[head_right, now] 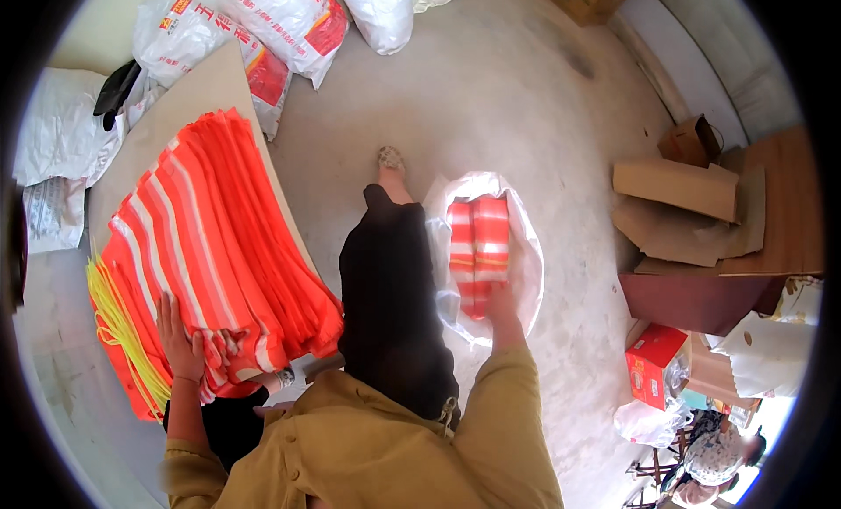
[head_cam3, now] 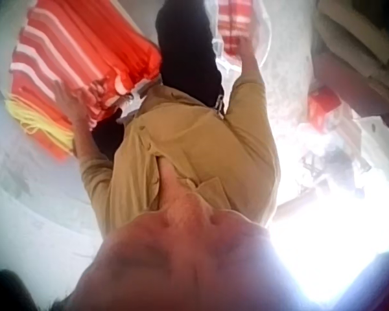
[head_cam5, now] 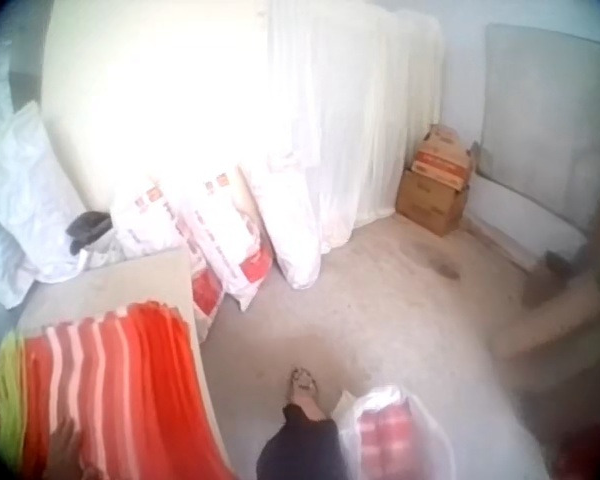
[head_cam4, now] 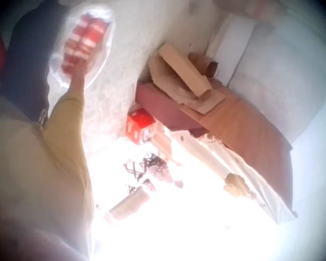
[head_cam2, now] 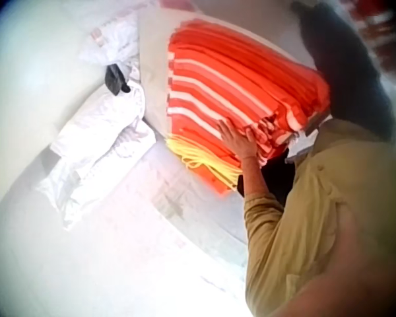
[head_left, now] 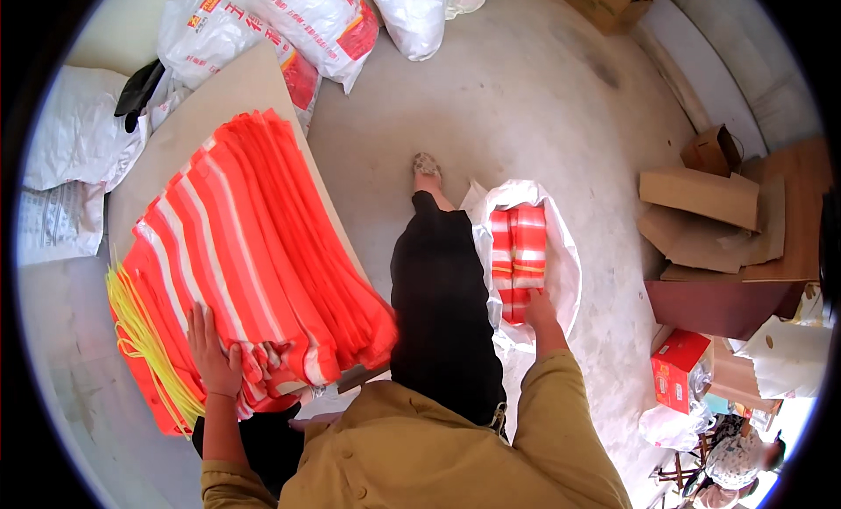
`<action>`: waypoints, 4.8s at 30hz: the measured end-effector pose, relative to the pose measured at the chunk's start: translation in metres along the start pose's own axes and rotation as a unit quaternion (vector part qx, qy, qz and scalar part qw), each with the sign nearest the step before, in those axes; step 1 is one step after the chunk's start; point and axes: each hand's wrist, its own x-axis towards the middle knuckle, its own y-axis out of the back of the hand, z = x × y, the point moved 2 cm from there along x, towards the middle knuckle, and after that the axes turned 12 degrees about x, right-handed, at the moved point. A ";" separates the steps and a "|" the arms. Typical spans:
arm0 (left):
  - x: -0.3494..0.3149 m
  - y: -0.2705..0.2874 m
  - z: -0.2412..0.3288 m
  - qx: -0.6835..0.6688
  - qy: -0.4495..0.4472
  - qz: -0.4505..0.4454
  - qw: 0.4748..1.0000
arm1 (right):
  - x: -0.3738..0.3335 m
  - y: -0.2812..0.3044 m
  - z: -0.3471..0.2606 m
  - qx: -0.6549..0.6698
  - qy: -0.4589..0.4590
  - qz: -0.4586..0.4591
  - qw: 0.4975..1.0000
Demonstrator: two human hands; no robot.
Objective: The person sits on the floor and repeatedly folds stacks of red and white striped plastic bags. They then tie each folded stack with a yellow string and place the finished bundles into a white plastic bag on the floor.
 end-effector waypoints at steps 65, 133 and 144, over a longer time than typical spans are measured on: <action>-0.030 -0.001 -0.050 -0.185 0.049 -0.001 0.981 | -0.349 -0.040 -0.520 -0.095 0.761 -0.097 0.634; -0.090 0.028 -0.082 -0.705 0.350 -0.057 0.615 | -0.356 -0.077 -0.536 0.421 0.376 -0.350 0.747; -0.112 0.054 -0.085 -0.450 0.321 -0.026 0.833 | -0.381 -0.079 -0.511 0.031 0.809 -0.043 0.586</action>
